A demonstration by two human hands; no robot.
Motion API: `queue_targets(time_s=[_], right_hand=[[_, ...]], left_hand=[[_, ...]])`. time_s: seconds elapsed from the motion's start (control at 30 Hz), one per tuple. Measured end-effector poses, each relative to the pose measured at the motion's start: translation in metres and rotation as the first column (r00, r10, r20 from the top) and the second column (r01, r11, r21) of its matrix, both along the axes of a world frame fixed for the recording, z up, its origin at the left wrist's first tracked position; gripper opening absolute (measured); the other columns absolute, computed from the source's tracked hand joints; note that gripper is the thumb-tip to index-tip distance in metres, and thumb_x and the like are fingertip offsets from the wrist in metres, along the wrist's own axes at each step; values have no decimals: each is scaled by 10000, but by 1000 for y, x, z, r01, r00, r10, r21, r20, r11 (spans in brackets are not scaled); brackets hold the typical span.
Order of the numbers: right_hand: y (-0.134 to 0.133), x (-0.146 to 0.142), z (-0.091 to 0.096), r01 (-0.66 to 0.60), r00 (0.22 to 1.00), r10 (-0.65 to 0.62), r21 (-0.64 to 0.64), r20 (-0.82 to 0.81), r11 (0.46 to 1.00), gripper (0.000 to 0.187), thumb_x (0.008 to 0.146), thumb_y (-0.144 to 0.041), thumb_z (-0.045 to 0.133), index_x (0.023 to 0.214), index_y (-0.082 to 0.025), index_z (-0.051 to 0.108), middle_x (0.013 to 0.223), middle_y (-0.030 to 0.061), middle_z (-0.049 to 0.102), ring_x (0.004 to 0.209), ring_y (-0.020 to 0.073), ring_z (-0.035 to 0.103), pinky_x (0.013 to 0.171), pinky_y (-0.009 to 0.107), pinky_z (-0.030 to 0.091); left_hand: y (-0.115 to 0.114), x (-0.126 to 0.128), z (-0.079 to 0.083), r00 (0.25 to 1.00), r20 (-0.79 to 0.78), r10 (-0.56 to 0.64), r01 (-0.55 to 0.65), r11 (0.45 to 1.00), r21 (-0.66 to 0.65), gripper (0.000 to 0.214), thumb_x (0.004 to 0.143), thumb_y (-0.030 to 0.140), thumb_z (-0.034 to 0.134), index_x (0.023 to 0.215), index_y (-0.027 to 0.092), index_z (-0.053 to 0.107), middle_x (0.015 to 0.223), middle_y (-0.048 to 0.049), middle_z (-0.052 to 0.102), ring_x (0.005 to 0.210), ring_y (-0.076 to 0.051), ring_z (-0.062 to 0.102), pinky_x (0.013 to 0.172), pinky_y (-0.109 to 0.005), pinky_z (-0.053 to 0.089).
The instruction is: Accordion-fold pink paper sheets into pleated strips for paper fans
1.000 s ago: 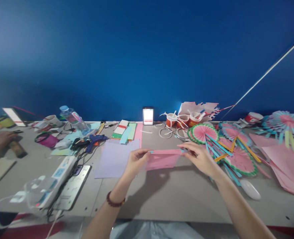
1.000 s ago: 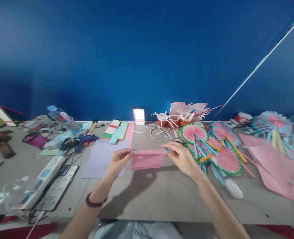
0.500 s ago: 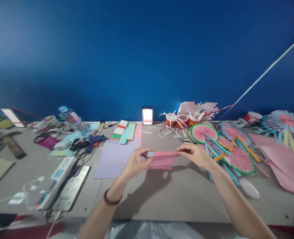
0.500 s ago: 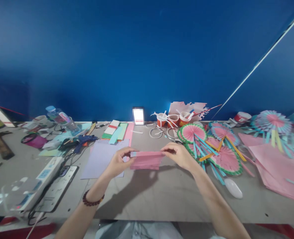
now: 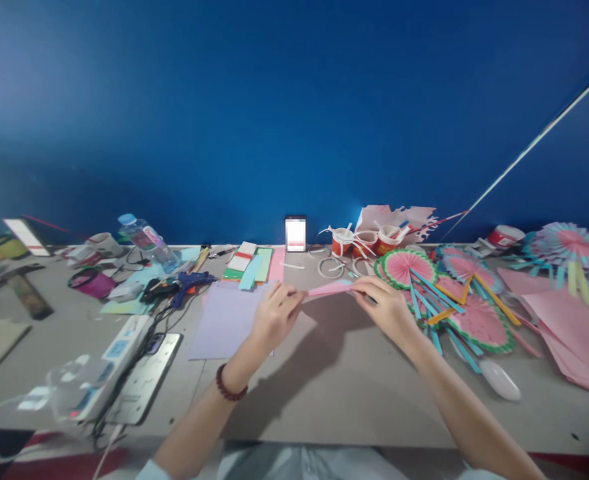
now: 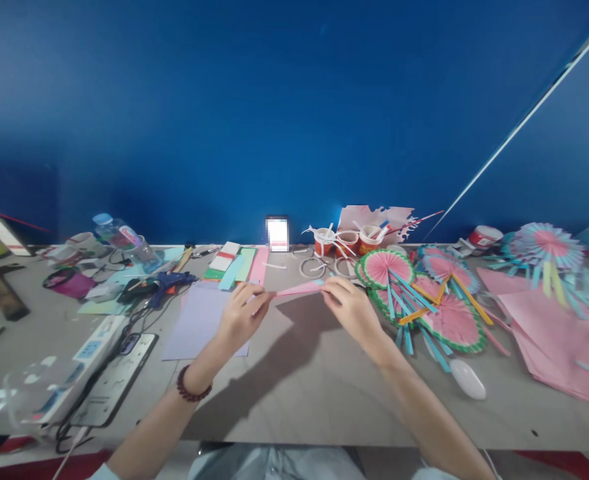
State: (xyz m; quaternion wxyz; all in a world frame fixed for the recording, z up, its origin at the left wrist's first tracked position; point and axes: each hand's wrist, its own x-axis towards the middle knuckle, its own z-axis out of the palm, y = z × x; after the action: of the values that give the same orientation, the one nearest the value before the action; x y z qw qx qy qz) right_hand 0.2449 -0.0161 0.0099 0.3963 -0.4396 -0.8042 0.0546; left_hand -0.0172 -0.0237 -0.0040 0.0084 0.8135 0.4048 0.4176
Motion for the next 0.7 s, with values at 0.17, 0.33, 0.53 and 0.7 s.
queue_targets(time_s=[0.17,0.33,0.53,0.7], right_hand=[[0,-2,-49,30,981,-57,145,185,989,275,919,-189,429,993,-190,693,991,106,701,926,207,647,839,339,503],[-3,-5,-103,-7,937,-24,87,349,996,307,907,-114,414,1003,-181,698,991,115,708,904,217,650,788,344,511],[-6,-10,-110,-4,925,2,4,379,1000,287,897,-126,431,950,-219,697,942,104,699,851,239,637,730,360,525],[-5,-11,-107,-13,945,26,-42,327,999,311,888,-104,408,949,-252,675,923,83,691,853,242,629,734,355,529]], left_hand=[[7,-8,-39,970,-243,-23,13,999,-45,212,928,205,441,913,215,653,850,-83,641,864,-204,597,796,-388,462],[4,-5,-74,888,-457,-59,59,998,-14,298,944,105,320,910,131,615,828,-97,629,809,-192,588,725,-346,483],[2,-3,-93,843,-522,-128,126,991,-40,263,942,102,332,933,127,594,834,-80,603,797,-179,577,705,-313,467],[7,1,-98,837,-530,-137,137,990,-39,233,934,101,364,1017,123,581,865,-79,608,808,-185,577,690,-312,458]])
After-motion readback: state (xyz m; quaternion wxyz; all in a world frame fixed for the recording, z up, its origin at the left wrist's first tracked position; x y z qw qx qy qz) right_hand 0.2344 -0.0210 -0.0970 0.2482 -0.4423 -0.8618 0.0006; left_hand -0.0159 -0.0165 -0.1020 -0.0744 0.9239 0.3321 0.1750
